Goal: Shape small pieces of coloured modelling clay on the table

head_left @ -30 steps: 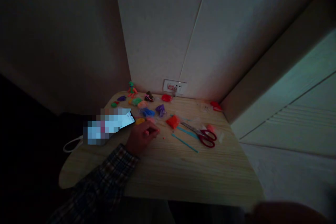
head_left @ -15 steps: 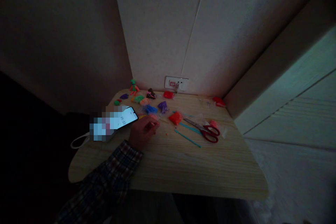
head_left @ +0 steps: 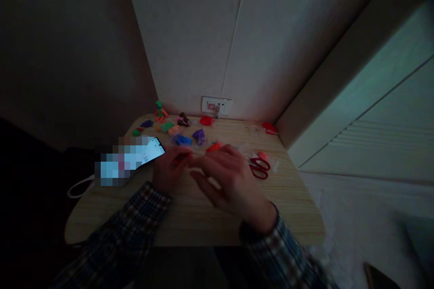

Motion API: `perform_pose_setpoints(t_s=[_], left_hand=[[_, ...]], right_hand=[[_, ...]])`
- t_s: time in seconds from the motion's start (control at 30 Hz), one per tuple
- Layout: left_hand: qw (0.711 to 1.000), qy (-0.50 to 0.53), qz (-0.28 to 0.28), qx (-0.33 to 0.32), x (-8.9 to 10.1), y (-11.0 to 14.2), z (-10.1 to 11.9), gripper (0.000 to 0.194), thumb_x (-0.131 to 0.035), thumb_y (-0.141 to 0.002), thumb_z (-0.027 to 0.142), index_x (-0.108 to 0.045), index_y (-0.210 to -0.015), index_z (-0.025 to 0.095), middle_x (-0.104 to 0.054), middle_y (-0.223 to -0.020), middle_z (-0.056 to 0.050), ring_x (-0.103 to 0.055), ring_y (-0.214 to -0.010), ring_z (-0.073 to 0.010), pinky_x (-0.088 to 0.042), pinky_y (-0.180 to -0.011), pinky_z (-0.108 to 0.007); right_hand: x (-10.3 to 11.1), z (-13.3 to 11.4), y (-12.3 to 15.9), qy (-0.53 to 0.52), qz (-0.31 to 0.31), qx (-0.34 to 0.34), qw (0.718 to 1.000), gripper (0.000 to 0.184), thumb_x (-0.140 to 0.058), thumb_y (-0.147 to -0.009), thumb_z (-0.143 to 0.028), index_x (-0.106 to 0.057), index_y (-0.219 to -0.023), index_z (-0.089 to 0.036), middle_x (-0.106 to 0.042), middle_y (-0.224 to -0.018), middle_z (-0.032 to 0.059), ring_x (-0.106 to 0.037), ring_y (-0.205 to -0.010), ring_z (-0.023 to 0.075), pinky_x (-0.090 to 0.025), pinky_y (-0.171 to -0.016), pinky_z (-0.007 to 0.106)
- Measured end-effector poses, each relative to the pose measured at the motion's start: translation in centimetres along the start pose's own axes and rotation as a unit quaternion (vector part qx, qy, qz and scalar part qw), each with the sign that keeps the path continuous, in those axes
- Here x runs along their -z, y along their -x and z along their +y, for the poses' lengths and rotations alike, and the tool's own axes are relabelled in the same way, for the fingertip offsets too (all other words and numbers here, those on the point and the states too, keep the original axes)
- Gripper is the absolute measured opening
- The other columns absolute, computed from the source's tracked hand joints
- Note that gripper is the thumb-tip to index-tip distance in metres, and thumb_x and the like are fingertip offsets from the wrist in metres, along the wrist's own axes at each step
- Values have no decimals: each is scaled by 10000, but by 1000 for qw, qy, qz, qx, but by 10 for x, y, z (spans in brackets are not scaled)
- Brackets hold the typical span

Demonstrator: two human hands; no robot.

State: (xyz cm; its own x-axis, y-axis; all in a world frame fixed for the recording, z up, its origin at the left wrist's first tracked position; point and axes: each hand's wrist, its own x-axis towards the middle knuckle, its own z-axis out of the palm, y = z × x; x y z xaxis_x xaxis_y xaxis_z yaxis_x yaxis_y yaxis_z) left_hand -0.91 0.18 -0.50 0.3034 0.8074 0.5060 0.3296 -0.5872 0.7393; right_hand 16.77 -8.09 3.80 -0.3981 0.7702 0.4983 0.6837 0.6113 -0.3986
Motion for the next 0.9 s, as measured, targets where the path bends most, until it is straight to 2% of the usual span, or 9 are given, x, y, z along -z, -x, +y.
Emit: perform_pose_setpoints(t_s=[0.07,0.17,0.27,0.33,0.5,0.6,0.77,0.9], left_hand=[[1000,-9,22,-9,-2,0,0,132,-570,-863,289,-617,-908,174,-669,-871,-35,-643,-760,-166,-535,-702,-261],[997,-47,34,-51,-4,-1,-1,93,-590,-849,257,-622,-861,171,-675,-848,-36,-643,-776,-173,-533,-713,-276],[993,-83,17,-85,-4,-2,0,78,-573,-855,221,-631,-824,178,-679,-854,-43,-638,-822,-186,-528,-754,-301],[991,-97,3,-93,-4,-3,0,89,-561,-857,208,-640,-823,184,-671,-877,-46,-635,-842,-187,-531,-763,-306],[988,-102,-41,-107,-6,-1,1,138,-518,-853,139,-651,-858,175,-659,-878,-54,-629,-862,-187,-533,-771,-296],[985,-105,-67,-117,-8,2,0,127,-521,-860,152,-639,-903,174,-661,-860,-53,-625,-804,-173,-530,-757,-287],[981,-98,-65,-153,-10,5,-1,143,-488,-909,209,-618,-952,171,-675,-848,-52,-631,-782,-166,-530,-746,-285],[985,-88,-66,-130,-9,6,0,150,-493,-903,213,-627,-961,177,-687,-867,-49,-639,-770,-160,-532,-749,-282]], right_hand=[[0,6,-21,7,51,-61,997,205,-446,-948,-332,-595,-897,-200,-626,-741,3,-569,-694,145,-418,-697,296],[-21,26,-29,12,26,-111,993,215,-467,-937,-349,-569,-845,-185,-618,-707,2,-551,-652,146,-385,-675,292],[-42,37,-22,16,10,-88,996,226,-479,-928,-376,-566,-848,-183,-630,-735,15,-563,-678,155,-381,-688,293],[-48,38,-18,19,17,-79,997,228,-483,-925,-380,-563,-841,-183,-634,-740,21,-572,-690,162,-385,-695,298],[-48,34,-12,37,26,-84,995,197,-462,-934,-328,-560,-819,-200,-635,-720,18,-586,-687,171,-389,-702,314],[-50,34,-7,45,34,-92,994,216,-431,-941,-285,-556,-786,-203,-631,-702,15,-582,-664,165,-384,-690,314],[-52,35,-5,51,46,-94,993,267,-398,-947,-239,-554,-734,-200,-613,-654,8,-564,-621,155,-376,-670,307],[-53,38,-5,54,42,-85,994,276,-377,-948,-237,-551,-737,-205,-610,-659,12,-563,-633,161,-383,-672,308]])
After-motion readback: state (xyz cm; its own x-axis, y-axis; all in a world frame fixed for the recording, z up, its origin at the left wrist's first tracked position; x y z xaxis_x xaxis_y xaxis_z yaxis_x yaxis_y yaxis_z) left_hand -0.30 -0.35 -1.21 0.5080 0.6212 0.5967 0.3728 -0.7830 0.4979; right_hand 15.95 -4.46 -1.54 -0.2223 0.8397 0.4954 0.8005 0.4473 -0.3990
